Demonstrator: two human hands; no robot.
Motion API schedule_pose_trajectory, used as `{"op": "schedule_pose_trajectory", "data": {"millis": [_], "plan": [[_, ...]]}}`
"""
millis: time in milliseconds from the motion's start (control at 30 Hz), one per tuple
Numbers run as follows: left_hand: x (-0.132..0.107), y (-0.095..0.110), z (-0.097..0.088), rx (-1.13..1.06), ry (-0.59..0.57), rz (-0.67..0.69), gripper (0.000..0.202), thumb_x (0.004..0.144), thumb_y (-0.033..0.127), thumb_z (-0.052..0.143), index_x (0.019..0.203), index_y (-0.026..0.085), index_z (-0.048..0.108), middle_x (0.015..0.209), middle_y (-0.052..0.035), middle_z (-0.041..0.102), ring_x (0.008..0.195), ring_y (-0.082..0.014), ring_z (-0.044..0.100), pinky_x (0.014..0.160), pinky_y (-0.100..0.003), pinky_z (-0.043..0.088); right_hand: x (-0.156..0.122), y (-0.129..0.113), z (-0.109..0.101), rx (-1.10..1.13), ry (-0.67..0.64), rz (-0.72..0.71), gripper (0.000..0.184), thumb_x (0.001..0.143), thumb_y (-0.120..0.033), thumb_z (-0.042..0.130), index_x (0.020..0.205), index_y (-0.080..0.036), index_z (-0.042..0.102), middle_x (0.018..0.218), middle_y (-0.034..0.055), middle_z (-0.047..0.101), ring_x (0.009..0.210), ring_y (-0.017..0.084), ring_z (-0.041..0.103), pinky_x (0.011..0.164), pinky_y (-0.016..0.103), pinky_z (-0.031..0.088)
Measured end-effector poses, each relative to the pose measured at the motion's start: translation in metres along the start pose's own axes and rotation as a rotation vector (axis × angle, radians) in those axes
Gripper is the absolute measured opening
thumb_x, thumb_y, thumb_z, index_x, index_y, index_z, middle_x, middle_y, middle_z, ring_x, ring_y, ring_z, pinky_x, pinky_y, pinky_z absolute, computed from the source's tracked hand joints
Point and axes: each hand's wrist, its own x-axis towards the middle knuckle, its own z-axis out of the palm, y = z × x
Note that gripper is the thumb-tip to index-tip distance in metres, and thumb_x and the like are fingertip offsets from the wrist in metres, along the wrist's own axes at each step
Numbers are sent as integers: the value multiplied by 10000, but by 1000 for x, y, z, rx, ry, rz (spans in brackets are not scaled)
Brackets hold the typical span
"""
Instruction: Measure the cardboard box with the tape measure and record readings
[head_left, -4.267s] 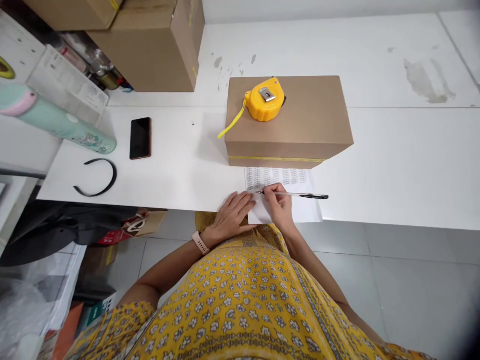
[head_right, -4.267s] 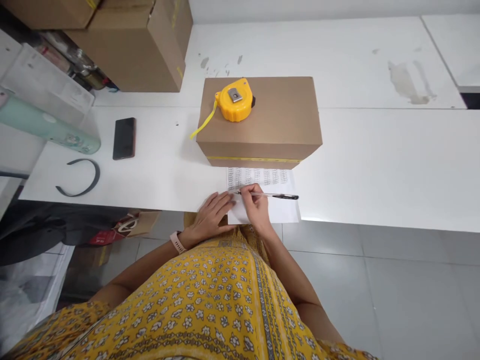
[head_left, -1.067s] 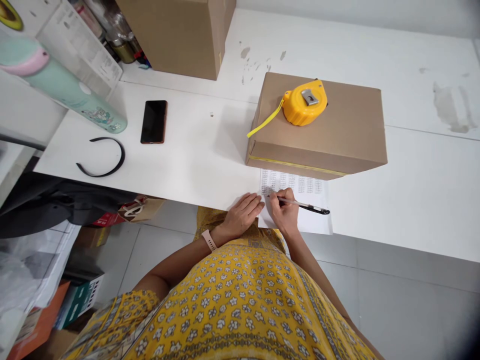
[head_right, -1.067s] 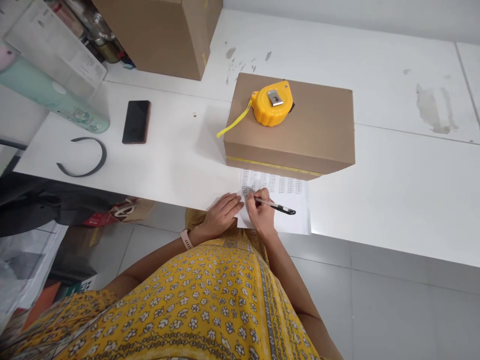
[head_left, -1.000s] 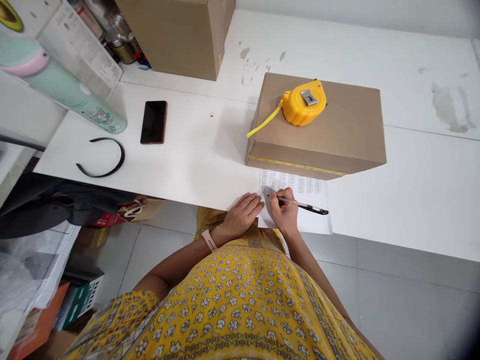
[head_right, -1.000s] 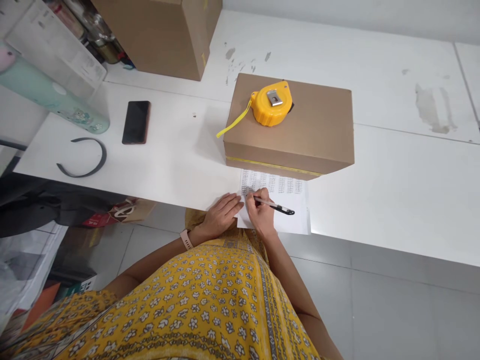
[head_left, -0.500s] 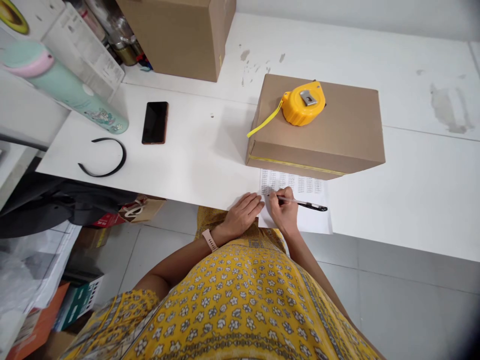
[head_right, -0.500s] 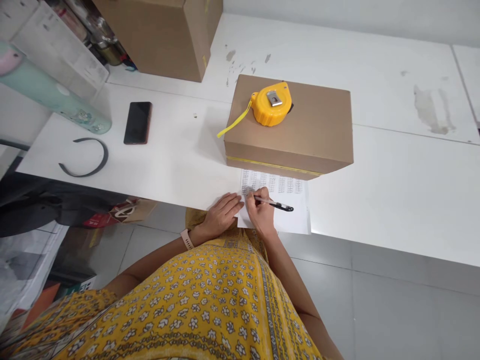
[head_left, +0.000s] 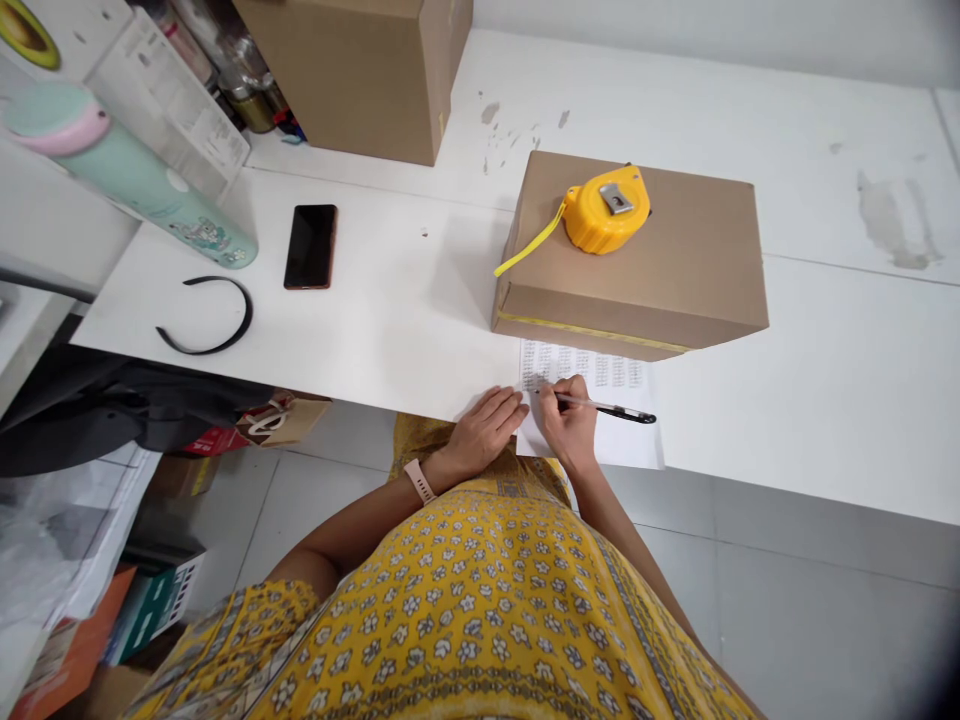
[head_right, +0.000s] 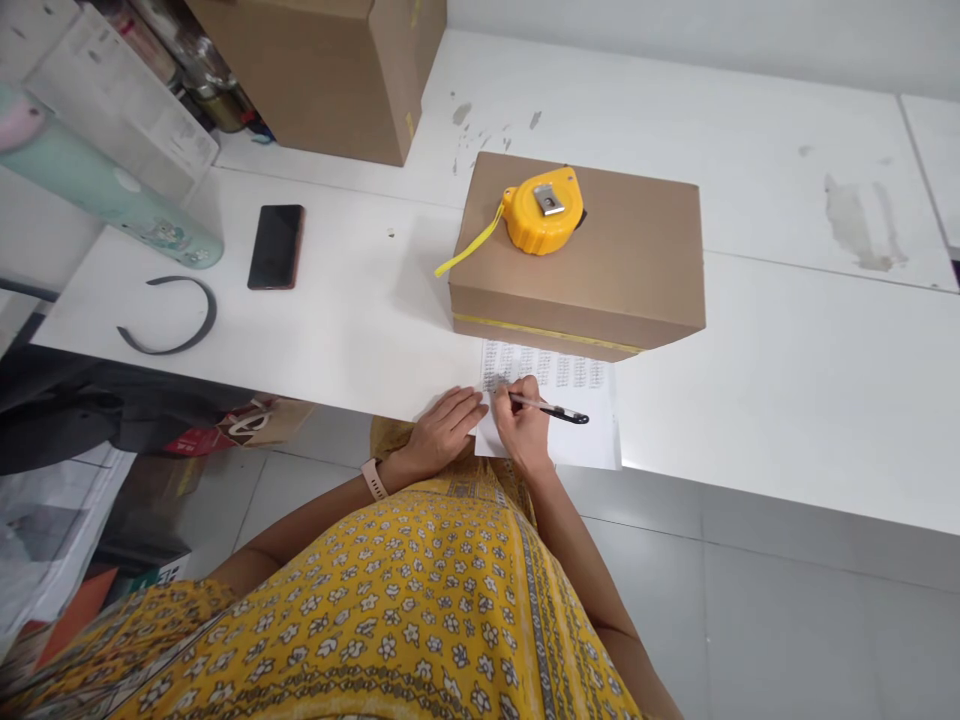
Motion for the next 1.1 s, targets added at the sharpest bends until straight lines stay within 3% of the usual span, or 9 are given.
{"op": "schedule_pose_trajectory", "data": {"millis": [233,1100], "plan": [[0,0,0,12,43,12,372,981,56,466,1303,64,653,1338,-176,705,1339,-276,618,1176,-508,500,-1,3,-6,-30,5,4,252,911,-309,628,737,-246,457,624,-64,466,566,117,436,559,273,375],[0,1,-1,-30,23,-11,358,992,74,483,1307,69,653,1343,-184,704,1348,-288,616,1180,-526,495,0,3,-6,-42,-29,-14,253,919,-334,621,749,-248,454,619,-68,464,556,116,423,557,275,365]]}}
